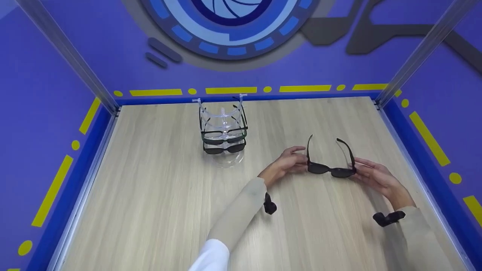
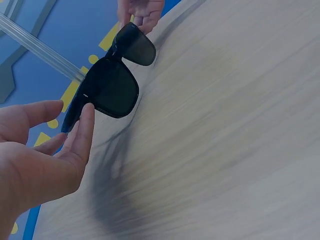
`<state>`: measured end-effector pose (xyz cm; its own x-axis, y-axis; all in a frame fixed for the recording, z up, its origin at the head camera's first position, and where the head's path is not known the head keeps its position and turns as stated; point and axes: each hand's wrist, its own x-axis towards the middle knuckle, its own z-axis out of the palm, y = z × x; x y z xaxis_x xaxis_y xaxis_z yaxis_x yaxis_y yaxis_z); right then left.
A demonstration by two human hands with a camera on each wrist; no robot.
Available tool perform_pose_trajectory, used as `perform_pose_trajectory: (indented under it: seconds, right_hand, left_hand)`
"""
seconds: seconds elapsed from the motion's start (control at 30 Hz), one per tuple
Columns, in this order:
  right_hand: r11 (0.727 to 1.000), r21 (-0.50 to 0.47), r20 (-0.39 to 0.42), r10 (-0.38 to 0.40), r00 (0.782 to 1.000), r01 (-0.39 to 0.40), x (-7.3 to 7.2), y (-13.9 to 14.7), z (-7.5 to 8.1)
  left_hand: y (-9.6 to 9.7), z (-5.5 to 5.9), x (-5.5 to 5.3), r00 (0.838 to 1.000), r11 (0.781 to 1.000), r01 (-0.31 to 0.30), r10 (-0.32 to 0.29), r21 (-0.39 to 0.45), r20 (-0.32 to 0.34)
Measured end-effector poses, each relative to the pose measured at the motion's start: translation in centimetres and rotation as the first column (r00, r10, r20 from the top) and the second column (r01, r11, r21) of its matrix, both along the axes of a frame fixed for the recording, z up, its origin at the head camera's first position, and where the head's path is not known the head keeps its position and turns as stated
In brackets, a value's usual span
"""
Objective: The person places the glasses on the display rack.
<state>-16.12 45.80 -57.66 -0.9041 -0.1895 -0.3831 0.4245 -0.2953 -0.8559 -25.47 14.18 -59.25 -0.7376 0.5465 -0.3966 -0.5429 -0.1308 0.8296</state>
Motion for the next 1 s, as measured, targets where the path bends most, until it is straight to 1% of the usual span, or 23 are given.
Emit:
perform_pose_trajectory:
  seconds: [0.1,0.17,0.3,0.43,0.57,0.77,0.87,1.0]
  right_hand:
    - [1.0,-0.011,-0.008,0.016,1.0,-0.016,0.3,-0.2,0.3]
    - [0.999,-0.029,-0.013,0.03,0.999,-0.031,0.5,-0.2,0.4]
    - [0.997,-0.059,-0.015,0.047,0.999,-0.048,0.9,-0.5,0.7]
    - [0.993,-0.108,-0.01,0.056,0.998,-0.057,0.8,-1.0,1.1]
    - [0.985,-0.158,-0.026,0.063,0.998,-0.066,0.7,-1.5,1.5]
    - [0.972,-0.217,-0.054,0.078,0.995,-0.088,0.9,-1.9,2.0]
    - [0.965,-0.239,-0.064,0.091,0.994,-0.104,1.1,-2.0,2.3]
    - [0.966,-0.229,-0.088,0.103,0.991,-0.12,1.2,-2.4,3.0]
  left_hand:
    - [-0.2,0.2,0.2,1.0,1.0,0.001,-0.001,0.015,0.021]
    - [-0.4,0.3,0.3,1.0,1.0,0.002,-0.003,0.02,0.02]
    - [-0.9,0.5,0.4,1.0,1.0,0.019,-0.019,0.025,0.003]
    - [-1.5,0.7,0.3,1.0,0.999,0.028,-0.028,0.021,-0.01]
    - [-2.2,1.1,0.2,0.999,0.999,0.036,-0.036,0.022,-0.012]
    - [-3.5,2.0,0.7,0.999,0.995,0.051,-0.052,0.087,0.0]
    - [-4.1,2.4,1.0,0.998,0.992,0.062,-0.063,0.107,0.002]
    - [-4.6,2.9,1.2,0.998,0.991,0.068,-0.067,0.119,-0.007]
